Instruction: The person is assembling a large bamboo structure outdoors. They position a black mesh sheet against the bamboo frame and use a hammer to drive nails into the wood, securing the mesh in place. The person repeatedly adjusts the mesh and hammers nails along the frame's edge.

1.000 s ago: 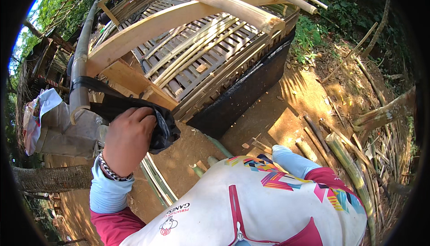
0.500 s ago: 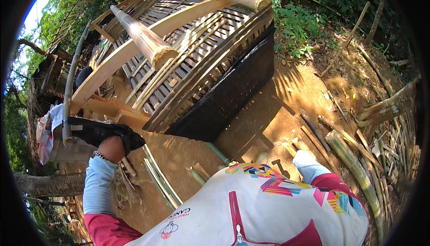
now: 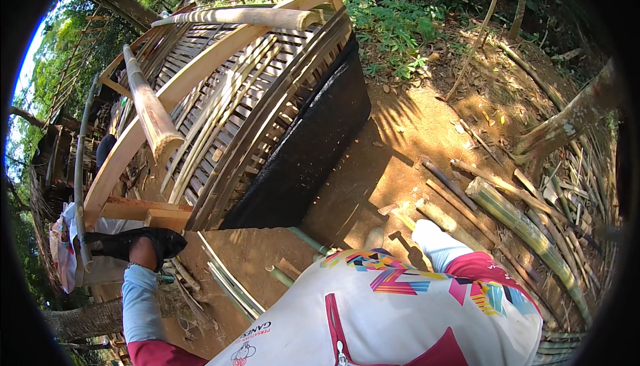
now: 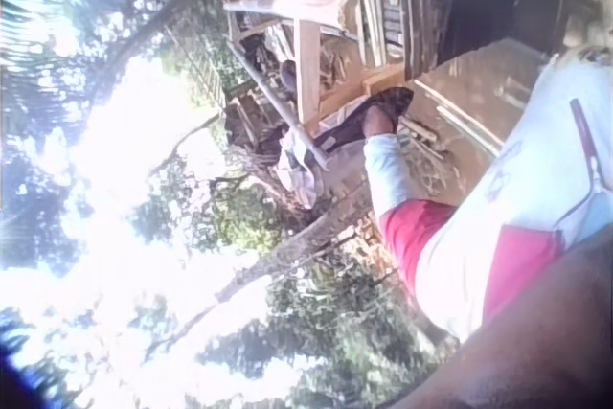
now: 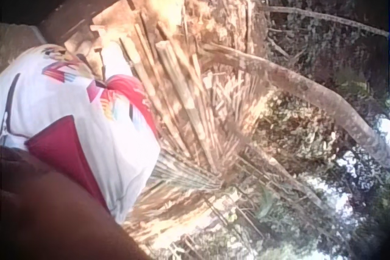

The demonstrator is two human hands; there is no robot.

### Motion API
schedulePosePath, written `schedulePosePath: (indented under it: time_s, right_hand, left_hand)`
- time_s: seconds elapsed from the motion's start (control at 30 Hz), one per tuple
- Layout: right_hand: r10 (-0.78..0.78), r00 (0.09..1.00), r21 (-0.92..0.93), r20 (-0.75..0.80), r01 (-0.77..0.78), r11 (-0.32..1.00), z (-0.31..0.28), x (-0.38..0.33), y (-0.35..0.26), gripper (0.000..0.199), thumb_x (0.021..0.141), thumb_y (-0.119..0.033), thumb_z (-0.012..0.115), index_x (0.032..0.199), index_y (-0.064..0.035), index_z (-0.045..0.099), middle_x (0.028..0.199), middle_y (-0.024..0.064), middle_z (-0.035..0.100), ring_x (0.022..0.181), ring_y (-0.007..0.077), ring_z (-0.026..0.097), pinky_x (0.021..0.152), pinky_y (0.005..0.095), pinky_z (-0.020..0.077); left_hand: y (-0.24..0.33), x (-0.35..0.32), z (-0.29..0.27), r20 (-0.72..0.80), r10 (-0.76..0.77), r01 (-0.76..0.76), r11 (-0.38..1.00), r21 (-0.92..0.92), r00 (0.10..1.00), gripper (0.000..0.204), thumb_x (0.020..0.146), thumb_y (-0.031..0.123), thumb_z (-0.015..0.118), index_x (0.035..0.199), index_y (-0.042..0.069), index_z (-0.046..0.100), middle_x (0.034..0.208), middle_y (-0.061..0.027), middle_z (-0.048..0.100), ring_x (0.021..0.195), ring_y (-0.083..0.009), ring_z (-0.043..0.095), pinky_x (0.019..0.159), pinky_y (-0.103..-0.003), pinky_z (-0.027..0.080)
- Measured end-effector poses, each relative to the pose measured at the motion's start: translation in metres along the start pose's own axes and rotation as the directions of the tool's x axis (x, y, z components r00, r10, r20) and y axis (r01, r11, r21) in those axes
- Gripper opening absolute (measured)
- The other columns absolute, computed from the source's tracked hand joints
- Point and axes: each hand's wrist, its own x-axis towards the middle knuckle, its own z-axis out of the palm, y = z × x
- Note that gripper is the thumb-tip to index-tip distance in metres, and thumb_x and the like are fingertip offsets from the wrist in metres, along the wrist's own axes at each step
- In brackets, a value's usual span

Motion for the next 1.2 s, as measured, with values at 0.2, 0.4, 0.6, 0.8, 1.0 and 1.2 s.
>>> schedulePosePath:
  time_s: [0.2, 0.4, 0.6, 0.8, 1.0, 1.2]
  right_hand:
    - [0.012, 1.0, 0.014, 0.01, -0.012, 1.0, 0.001, -0.001, 0.01, 0.026, 0.078, -0.023, 0.065, 0.093, -0.0029, 0.073, 0.094, 0.0241, 0.069, 0.092, 0.0371, 0.068, 0.082, 0.044, 0.0531]
    - [0.016, 1.0, 0.028, 0.016, -0.017, 0.999, 0.005, -0.006, 0.011, 0.026, 0.078, -0.022, 0.065, 0.093, -0.0029, 0.073, 0.094, 0.0244, 0.069, 0.092, 0.0371, 0.068, 0.082, 0.0441, 0.0531]
    - [-0.004, 1.0, 0.018, 0.022, 0.004, 1.0, 0.006, -0.007, 0.006, 0.026, 0.078, -0.022, 0.065, 0.094, -0.0028, 0.073, 0.094, 0.0246, 0.069, 0.092, 0.037, 0.068, 0.081, 0.0442, 0.0532]
    - [-0.033, 0.999, -0.009, 0.023, 0.033, 0.999, 0.003, -0.004, -0.003, 0.025, 0.078, -0.021, 0.065, 0.094, -0.0027, 0.073, 0.094, 0.0248, 0.069, 0.092, 0.0369, 0.068, 0.081, 0.0442, 0.0532]
    - [-0.073, 0.997, -0.035, 0.028, 0.074, 0.997, 0.005, -0.007, -0.009, 0.025, 0.078, -0.02, 0.065, 0.094, -0.0027, 0.073, 0.094, 0.0251, 0.069, 0.092, 0.0368, 0.068, 0.081, 0.0443, 0.0532]
    - [-0.108, 0.994, -0.073, 0.033, 0.11, 0.991, 0.001, -0.004, -0.015, 0.025, 0.078, -0.02, 0.064, 0.094, -0.0026, 0.073, 0.094, 0.0253, 0.069, 0.092, 0.0367, 0.068, 0.081, 0.0444, 0.0532]
  left_hand:
    - [-0.01, -0.015, 0.027, 0.113, -0.036, 0.014, 0.982, 0.187, 0.993, 0.026, 0.088, 0.028, 0.061, 0.093, 0.003, 0.067, 0.094, -0.0204, 0.065, 0.087, -0.0339, 0.066, 0.081, -0.044, 0.051]
    - [0.012, -0.02, 0.003, 0.056, -0.074, 0.077, 0.996, -0.049, 0.996, 0.035, 0.089, 0.033, 0.06, 0.102, 0.001, 0.066, 0.1, -0.0239, 0.066, 0.094, -0.0405, 0.063, 0.086, -0.045, 0.049]
    - [0.018, -0.017, -0.002, 0.066, -0.075, 0.08, 0.994, -0.078, 0.995, 0.039, 0.087, 0.039, 0.062, 0.091, 0.001, 0.07, 0.093, -0.0233, 0.068, 0.088, -0.0391, 0.065, 0.082, -0.045, 0.051]
    - [0.019, -0.024, -0.006, 0.003, -0.078, 0.078, 0.991, -0.112, 0.997, 0.039, 0.084, 0.039, 0.066, 0.09, 0.001, 0.072, 0.091, -0.0228, 0.068, 0.084, -0.0403, 0.064, 0.079, -0.048, 0.051]
    - [-0.002, -0.034, 0.002, -0.128, -0.022, 0.016, 0.999, -0.045, 0.992, 0.021, 0.084, 0.021, 0.062, 0.088, 0.001, 0.065, 0.089, -0.0226, 0.063, 0.084, -0.043, 0.059, 0.077, -0.05, 0.048]
    - [-0.002, -0.035, -0.012, -0.033, 0.013, -0.015, 0.997, -0.073, 0.999, 0.008, 0.083, 0.007, 0.055, 0.088, 0.001, 0.058, 0.087, -0.0228, 0.058, 0.082, -0.0427, 0.057, 0.073, -0.05, 0.046]
